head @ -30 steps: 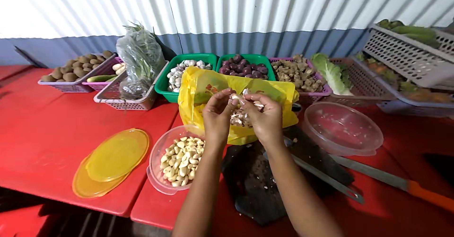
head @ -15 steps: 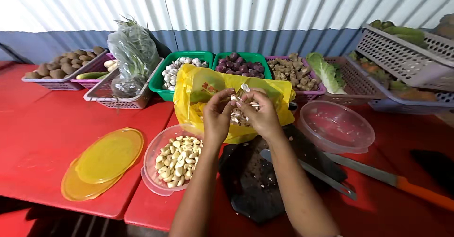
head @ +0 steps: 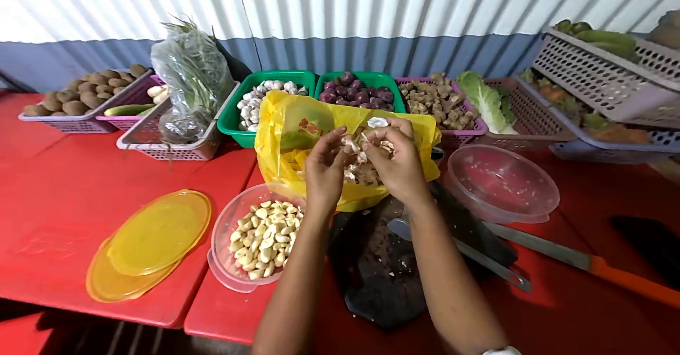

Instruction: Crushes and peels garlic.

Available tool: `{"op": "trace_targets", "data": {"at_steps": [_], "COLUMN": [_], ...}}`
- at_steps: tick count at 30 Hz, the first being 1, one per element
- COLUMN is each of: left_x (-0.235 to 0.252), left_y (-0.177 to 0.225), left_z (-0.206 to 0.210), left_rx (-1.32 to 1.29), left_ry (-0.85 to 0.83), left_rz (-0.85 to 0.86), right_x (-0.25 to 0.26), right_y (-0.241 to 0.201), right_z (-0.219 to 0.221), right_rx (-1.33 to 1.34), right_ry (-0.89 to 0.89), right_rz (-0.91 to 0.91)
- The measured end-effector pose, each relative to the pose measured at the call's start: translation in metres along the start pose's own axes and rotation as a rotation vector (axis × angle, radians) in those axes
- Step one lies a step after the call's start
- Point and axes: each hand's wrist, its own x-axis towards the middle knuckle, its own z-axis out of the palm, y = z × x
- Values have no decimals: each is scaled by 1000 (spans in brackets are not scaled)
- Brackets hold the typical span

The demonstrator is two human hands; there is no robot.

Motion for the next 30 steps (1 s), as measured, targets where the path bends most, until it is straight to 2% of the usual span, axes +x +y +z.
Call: {"op": "trace_targets", "data": {"at_steps": [2,7,11,14,17,19,26,30], "left_x": [0,-2,-2,-3,-2,-1,1,2], "left_y": [2,-3,2,2,-10,-12,-12,-16], "left_z": [1,6,7,6,3,3,2,1], "left_rx": [-62,-75,-114,-11,324,446,381,494], "left_ry": [22,34,71,103,135,113,40,7], "left_rz": [-63,-56,-60,40,270,352,385,515], "right_x": [-1,-2,1,2,0,-2,0,-1], "right_y": [-1,1,8,11,6,4,1,-2], "right_z": [-2,5,3,1,4,5,-2,-1], "right_rx": [-43,-64,33,157,88,39,205,155], "right_ry": [9,-16,2,-8,26,-2,-85,-59], "right_rz": [-30,-31,3,37,13,16,217,219]}}
